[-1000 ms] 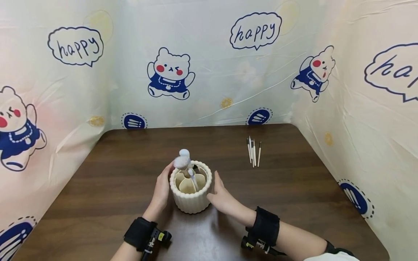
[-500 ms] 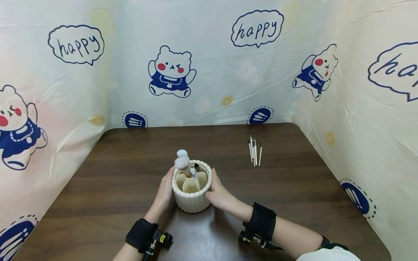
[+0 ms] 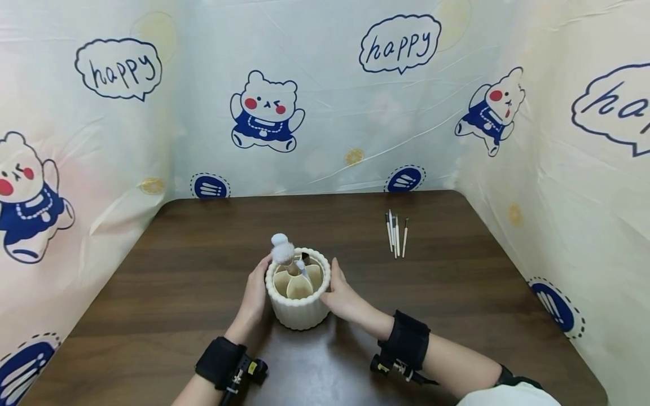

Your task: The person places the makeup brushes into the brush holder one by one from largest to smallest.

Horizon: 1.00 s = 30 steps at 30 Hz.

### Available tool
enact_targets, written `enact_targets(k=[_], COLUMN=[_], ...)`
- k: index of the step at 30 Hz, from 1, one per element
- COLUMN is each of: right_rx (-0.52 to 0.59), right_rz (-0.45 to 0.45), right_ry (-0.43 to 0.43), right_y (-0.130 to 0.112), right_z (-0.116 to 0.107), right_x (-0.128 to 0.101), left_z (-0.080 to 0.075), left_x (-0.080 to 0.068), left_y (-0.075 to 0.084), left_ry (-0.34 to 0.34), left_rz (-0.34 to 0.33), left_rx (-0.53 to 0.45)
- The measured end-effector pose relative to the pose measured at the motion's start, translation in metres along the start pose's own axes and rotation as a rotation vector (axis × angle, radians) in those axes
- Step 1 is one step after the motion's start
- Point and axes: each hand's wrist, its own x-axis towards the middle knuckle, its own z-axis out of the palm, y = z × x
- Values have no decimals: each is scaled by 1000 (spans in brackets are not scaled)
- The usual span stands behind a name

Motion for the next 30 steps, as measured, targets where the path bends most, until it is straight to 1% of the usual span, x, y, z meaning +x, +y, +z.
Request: enact_targets(k=[1, 3, 6, 8, 12, 16, 20, 23, 27, 28, 30], right_rx=[21, 60, 85, 83, 70, 54, 44, 36, 23, 22, 24], right_rz=[15, 44, 69, 65, 29, 20, 34, 29, 15, 13, 14], right_ry=[-5, -17, -31, -39, -44, -33, -25, -26, -27, -27, -26], right_y=[-1, -4, -6, -7, -6, -7, -8, -7, -5, -4, -4], right_z=[0, 2, 6, 8, 11, 9, 7, 6, 4, 4, 4], right_x=[-3, -9, -19, -23, -25, -24, -19, -15, -11, -11, -10], left_z=[-1, -4, -7, -8, -7, -5, -4, -5, -7, -8, -9], left_x=[2, 6, 12, 15, 17, 18, 17, 14, 9, 8, 8], left_y=[0, -1, -3, -3, -1, 1, 1, 1, 0, -1, -1], left_ry=[-18, -60, -111, -142, -171, -150, -115, -95, -80, -77, -70], left_rz=[-21, -44, -69, -77, -85, -80, -48, -25, -13, -2, -2], left_rx=[-34, -70, -84, -85, -59, -4, 29, 37, 36, 43, 34])
